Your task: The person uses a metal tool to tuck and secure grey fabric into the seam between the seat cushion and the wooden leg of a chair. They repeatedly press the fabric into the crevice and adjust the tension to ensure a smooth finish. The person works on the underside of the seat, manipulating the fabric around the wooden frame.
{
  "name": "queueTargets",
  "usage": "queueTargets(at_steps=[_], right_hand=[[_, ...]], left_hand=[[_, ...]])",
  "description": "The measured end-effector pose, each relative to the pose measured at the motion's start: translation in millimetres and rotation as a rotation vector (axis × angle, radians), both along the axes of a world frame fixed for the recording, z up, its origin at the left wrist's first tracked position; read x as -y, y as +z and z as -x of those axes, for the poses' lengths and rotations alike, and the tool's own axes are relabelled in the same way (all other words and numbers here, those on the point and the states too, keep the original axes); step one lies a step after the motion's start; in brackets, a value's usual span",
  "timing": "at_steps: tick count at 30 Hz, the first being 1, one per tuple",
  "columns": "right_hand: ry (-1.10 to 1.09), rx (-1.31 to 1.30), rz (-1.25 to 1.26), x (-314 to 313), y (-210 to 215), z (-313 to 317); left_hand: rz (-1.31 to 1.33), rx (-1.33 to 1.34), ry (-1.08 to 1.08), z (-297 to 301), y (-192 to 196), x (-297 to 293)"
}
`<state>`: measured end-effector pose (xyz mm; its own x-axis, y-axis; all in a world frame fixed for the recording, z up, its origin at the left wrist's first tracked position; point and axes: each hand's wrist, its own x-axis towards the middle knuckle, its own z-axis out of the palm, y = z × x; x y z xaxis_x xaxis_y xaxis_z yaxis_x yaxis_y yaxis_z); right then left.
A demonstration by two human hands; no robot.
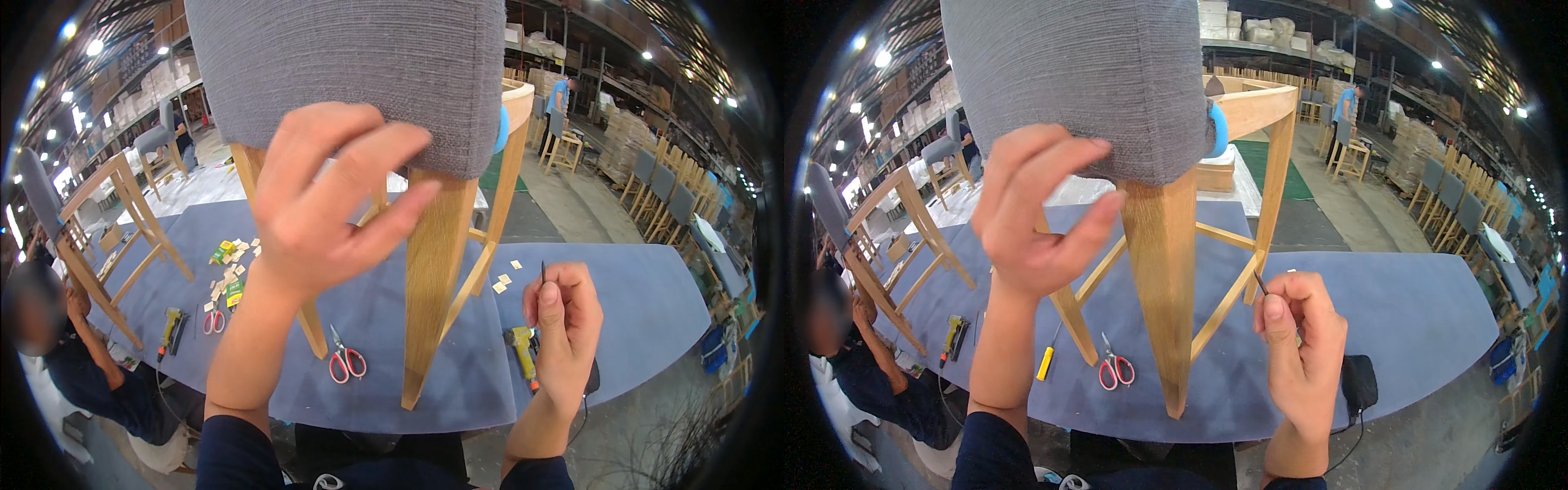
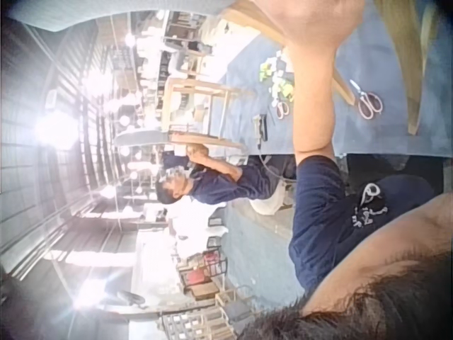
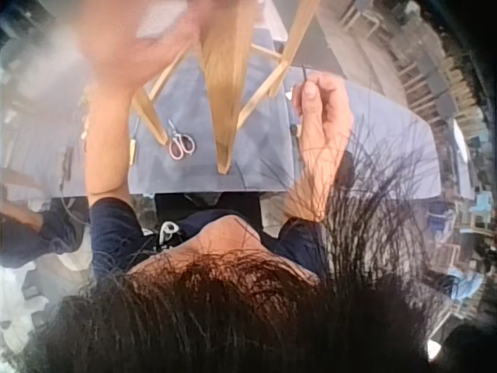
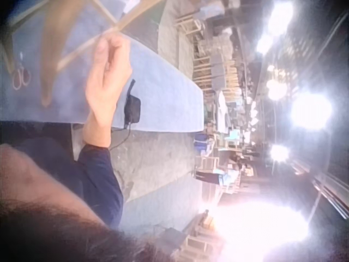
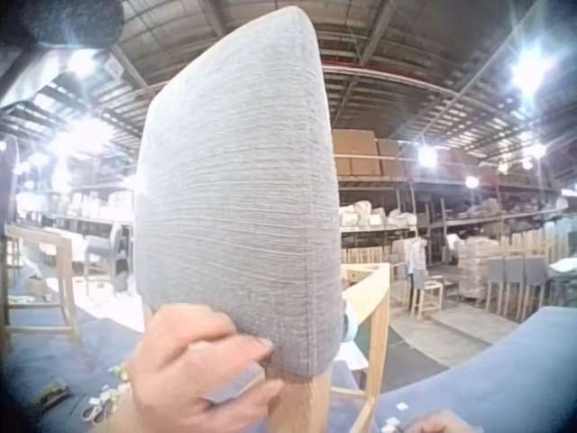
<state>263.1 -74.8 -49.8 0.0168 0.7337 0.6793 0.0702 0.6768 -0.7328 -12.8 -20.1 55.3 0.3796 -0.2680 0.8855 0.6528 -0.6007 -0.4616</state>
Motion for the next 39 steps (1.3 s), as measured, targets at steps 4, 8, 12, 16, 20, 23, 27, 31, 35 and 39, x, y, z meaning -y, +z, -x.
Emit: queueTargets(at_steps=[4,8,12,16,20,23,27,31,35,39], right_hand=[[0.018,-0.122,0.003,-4.1,8.8,20.8],[0.107,-0.203,-0.002,-37.0,13.2,30.4],[0.027,-0.198,-0.065,-55.5,17.2,40.1],[-0.105,-0.268,-0.184,-43.8,27.0,53.5],[-0.22,-0.155,-0.301,-26.0,36.6,62.3],[-0.244,-0.059,-0.313,-27.1,41.6,60.5],[-0.331,-0.007,-0.296,-15.1,46.5,63.9],[-0.403,0.095,-0.326,-4.4,40.9,67.8],[-0.519,0.144,-0.353,0.4,45.8,75.3],[-0.597,0.267,-0.371,1.7,54.2,77.3]], left_hand=[[-0.013,0.164,0.057,2.2,23.3,6.3],[0.011,0.034,0.149,-4.6,56.4,6.6],[-0.01,-0.06,0.366,0.1,66.9,-7.1],[-0.007,-0.099,0.293,4.9,61.0,-1.8],[-0.141,-0.04,0.326,14.8,49.3,-26.7],[0.006,0.016,0.259,-6.3,38.9,-2.1],[-0.087,0.131,0.062,-2.2,18.6,-8.1],[0.644,0.61,-0.659,-11.0,-50.1,5.4],[1.152,0.681,-0.902,-36.3,-54.3,-8.1],[1.394,0.831,-1.297,-70.6,-38.3,-12.8]])
